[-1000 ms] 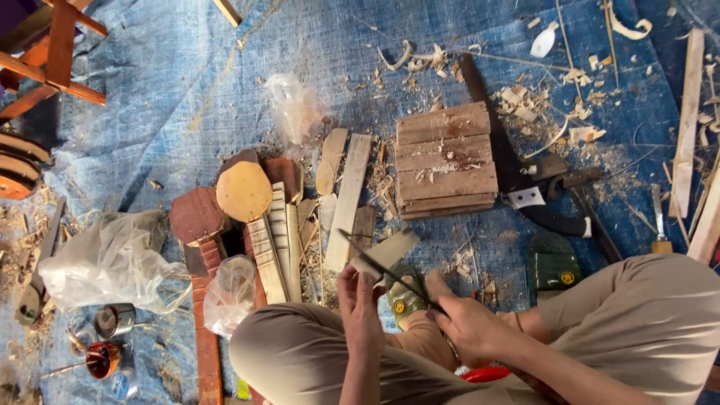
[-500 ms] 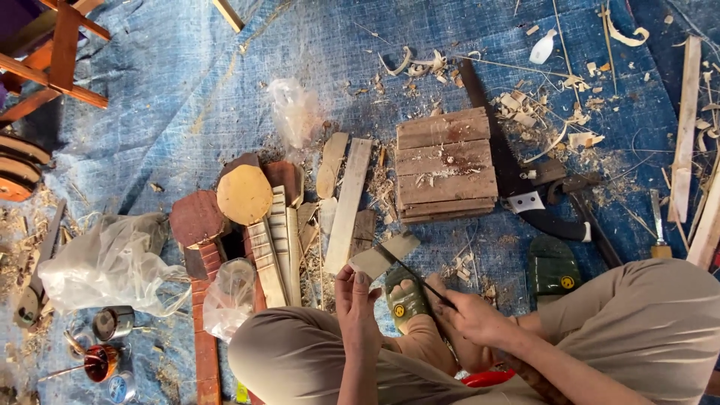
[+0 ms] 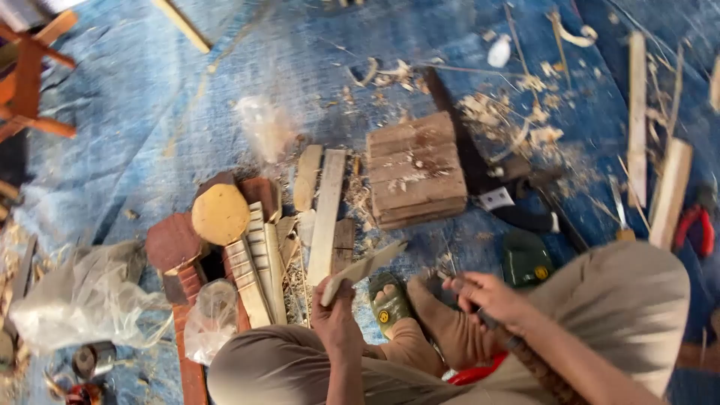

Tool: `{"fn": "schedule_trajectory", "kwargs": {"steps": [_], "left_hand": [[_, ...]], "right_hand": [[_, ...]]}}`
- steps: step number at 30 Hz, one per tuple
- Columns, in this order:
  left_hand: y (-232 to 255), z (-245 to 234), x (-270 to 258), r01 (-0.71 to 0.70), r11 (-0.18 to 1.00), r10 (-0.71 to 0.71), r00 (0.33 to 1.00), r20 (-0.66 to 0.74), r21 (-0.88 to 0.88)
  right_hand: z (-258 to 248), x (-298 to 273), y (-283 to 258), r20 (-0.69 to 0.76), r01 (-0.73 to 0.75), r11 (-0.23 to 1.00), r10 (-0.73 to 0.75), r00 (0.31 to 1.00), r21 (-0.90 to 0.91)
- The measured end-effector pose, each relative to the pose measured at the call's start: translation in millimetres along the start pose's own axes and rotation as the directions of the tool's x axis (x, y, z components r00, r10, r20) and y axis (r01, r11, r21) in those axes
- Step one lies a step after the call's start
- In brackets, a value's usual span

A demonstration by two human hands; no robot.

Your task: Shaping and carving wooden instrument components using a hand saw and a carving knife while sitting on the floor.

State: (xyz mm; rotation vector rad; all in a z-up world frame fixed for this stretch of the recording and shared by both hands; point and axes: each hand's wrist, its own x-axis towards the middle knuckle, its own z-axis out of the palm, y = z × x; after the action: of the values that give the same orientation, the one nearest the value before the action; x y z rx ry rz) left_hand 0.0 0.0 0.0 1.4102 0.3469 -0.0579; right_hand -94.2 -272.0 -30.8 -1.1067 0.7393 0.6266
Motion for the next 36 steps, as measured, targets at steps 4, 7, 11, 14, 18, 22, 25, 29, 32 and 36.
{"fn": "schedule_trajectory", "kwargs": {"steps": [4,7,11,14,18,22,25,29,32,36], "left_hand": [[10.0,11.6,-6.3,-0.027,0.99,0.042,0.993,0.106,-0.14],[19.1,33.9,-7.8,-0.013,0.992,0.046,0.963,0.265,-0.124],[45.3,94.8,-19.9,-0.073,0.997,0.069,0.845,0.531,-0.013],[38.8,139.6,-20.5,-0.038,0.999,0.035,0.604,0.796,-0.016],[12.5,189.7,-24.4,-0.16,0.987,0.034,0.343,0.939,0.022],[-18.1,214.5,-18.2,-0.332,0.942,0.055,0.279,0.959,0.043],[-28.4,212.8,-13.0,-0.322,0.947,0.105,0.304,0.947,-0.002],[-35.7,207.2,-12.9,-0.286,0.947,0.251,0.385,0.888,-0.143],[-40.3,200.5,-14.5,-0.238,0.951,0.279,0.393,0.876,-0.196],[-49.5,197.2,-21.6,-0.237,0.949,0.292,0.408,0.865,-0.208]], "right_hand": [[-40.7,-26.6,2.5,-0.044,0.058,0.972,-0.049,0.998,0.226],[-62.2,-55.1,1.8,-0.048,0.071,0.928,-0.058,0.997,0.366],[-70.7,-114.0,-6.1,-0.046,0.204,0.854,-0.208,0.977,0.479],[-80.4,-137.0,-18.7,0.232,0.393,0.716,-0.604,0.762,0.576],[-81.2,-116.1,-39.3,0.13,0.338,0.493,-0.696,0.707,0.802],[-72.6,-104.2,-35.8,0.023,0.578,0.59,-0.711,0.703,0.564],[-61.1,-112.5,-34.2,-0.076,0.651,0.633,-0.69,0.72,0.419],[-50.4,-115.9,-37.3,-0.251,0.61,0.769,-0.562,0.788,0.192],[-39.1,-112.5,-44.8,-0.236,0.59,0.797,-0.553,0.799,0.132],[-34.0,-102.9,-43.0,-0.201,0.571,0.82,-0.554,0.808,0.038]]}}
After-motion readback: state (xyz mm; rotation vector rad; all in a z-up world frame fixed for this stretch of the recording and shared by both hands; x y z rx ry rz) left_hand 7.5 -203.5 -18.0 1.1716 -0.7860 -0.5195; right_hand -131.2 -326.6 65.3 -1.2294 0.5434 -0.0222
